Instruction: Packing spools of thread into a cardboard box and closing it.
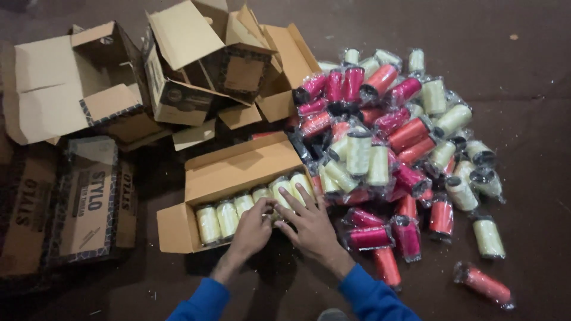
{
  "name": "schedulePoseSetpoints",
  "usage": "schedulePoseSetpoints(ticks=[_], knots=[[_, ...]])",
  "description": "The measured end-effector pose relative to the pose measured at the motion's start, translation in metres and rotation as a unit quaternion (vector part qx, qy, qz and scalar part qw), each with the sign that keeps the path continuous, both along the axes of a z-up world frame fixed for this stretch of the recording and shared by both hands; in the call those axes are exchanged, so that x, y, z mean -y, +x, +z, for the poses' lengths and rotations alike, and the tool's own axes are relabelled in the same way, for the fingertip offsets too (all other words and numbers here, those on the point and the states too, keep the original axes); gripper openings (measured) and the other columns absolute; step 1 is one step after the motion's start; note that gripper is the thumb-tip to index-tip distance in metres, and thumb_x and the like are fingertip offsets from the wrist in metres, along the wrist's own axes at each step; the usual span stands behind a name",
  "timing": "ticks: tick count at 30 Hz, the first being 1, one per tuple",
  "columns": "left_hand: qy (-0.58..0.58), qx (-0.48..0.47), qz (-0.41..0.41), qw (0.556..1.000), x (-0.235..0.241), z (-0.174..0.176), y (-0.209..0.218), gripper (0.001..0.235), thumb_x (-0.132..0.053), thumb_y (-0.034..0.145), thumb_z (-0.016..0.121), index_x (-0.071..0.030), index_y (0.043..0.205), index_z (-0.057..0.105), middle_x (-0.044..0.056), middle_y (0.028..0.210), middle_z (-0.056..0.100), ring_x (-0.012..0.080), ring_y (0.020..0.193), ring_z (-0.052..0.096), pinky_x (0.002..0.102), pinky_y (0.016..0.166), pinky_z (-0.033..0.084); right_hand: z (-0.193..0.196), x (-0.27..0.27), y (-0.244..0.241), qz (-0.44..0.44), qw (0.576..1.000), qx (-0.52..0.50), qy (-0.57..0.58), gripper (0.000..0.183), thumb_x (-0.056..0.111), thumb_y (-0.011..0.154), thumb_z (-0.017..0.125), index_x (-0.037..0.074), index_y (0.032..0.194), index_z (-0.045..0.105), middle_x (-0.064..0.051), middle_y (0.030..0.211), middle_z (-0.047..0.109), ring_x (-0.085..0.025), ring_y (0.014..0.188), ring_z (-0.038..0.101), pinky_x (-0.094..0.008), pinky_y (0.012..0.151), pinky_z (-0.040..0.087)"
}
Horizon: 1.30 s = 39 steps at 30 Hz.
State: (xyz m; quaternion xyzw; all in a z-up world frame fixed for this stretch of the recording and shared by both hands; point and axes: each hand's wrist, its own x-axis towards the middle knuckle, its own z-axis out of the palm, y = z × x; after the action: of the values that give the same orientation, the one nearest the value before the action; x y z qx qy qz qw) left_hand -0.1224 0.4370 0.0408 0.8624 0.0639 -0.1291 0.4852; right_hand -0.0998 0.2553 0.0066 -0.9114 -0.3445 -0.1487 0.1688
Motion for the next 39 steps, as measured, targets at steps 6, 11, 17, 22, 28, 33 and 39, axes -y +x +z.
schedulePoseSetpoints(ticks=[6, 11, 17, 22, 28, 33, 39], knots=[[0.128, 0.145, -0.011, 0.981, 0.003, -0.038, -0.010, 0.050, -0.005, 0.090, 0.049, -0.011, 0.140, 0.052, 0.023, 0.114, 0.067, 0.0411, 0.105, 0.058, 0.053, 0.086, 0.049, -0.006, 0.005, 0.005, 0.043, 0.999, 0.032, 0.009, 0.053, 0.048, 0.103, 0.055, 0.026, 0.151, 0.054, -0.001, 0.161, 0.046, -0.034, 0.151, 0.035, -0.061, 0.122, 0.019], [0.145, 0.145, -0.045, 0.978, 0.004, -0.019, -0.019, 0.048, -0.011, 0.097, 0.046, -0.009, 0.145, 0.047, 0.023, 0.116, 0.067, 0.0389, 0.109, 0.059, 0.054, 0.086, 0.051, 0.017, 0.004, 0.001, 0.038, 0.997, -0.052, 0.040, 0.043, 0.042, 0.098, 0.063, 0.020, 0.135, 0.064, -0.008, 0.154, 0.052, -0.037, 0.147, 0.038, -0.061, 0.120, 0.023], [0.119, 0.009, -0.074, 0.990, 0.002, 0.009, -0.017, 0.055, -0.038, 0.107, 0.031, -0.015, 0.156, 0.037, 0.023, 0.127, 0.058, 0.0356, 0.107, 0.064, 0.054, 0.095, 0.055, 0.054, 0.034, 0.030, -0.239, 0.954, 0.135, 0.123, 0.027, 0.028, 0.093, 0.079, 0.007, 0.107, 0.073, -0.009, 0.101, 0.074, -0.026, 0.097, 0.063, -0.040, 0.093, 0.047], [0.104, -0.009, -0.077, 0.992, -0.003, 0.005, -0.015, 0.058, -0.041, 0.106, 0.031, -0.016, 0.157, 0.038, 0.023, 0.131, 0.054, 0.0375, 0.118, 0.059, 0.050, 0.103, 0.049, 0.051, 0.055, 0.068, -0.403, 0.900, 0.139, 0.087, 0.064, 0.061, 0.084, 0.085, 0.009, 0.118, 0.068, -0.011, 0.118, 0.071, -0.032, 0.114, 0.056, -0.049, 0.103, 0.038], [0.090, 0.008, -0.061, 0.994, -0.005, 0.024, -0.015, 0.047, -0.030, 0.108, 0.040, -0.008, 0.147, 0.054, 0.017, 0.132, 0.067, 0.0319, 0.136, 0.054, 0.051, 0.107, 0.051, 0.014, 0.070, 0.094, -0.431, 0.859, 0.252, 0.111, 0.046, 0.043, 0.068, 0.097, 0.022, 0.098, 0.068, 0.003, 0.098, 0.065, -0.029, 0.100, 0.063, -0.047, 0.086, 0.045], [0.104, 0.023, -0.064, 0.992, -0.005, 0.021, -0.016, 0.048, -0.032, 0.107, 0.044, -0.008, 0.147, 0.054, 0.015, 0.134, 0.065, 0.0301, 0.136, 0.054, 0.050, 0.111, 0.049, 0.014, 0.072, 0.096, -0.399, 0.871, 0.249, 0.140, 0.019, 0.017, 0.083, 0.090, 0.019, 0.086, 0.071, 0.006, 0.089, 0.064, -0.027, 0.089, 0.065, -0.041, 0.083, 0.048], [0.045, 0.033, -0.010, 0.998, -0.004, 0.030, -0.020, 0.047, -0.024, 0.104, 0.048, -0.003, 0.145, 0.054, 0.020, 0.136, 0.063, 0.0368, 0.131, 0.058, 0.053, 0.107, 0.052, 0.043, 0.064, 0.081, -0.280, 0.894, 0.269, 0.222, 0.016, -0.001, 0.087, 0.085, 0.007, 0.091, 0.071, -0.007, 0.090, 0.069, -0.032, 0.083, 0.069, -0.041, 0.078, 0.054]])
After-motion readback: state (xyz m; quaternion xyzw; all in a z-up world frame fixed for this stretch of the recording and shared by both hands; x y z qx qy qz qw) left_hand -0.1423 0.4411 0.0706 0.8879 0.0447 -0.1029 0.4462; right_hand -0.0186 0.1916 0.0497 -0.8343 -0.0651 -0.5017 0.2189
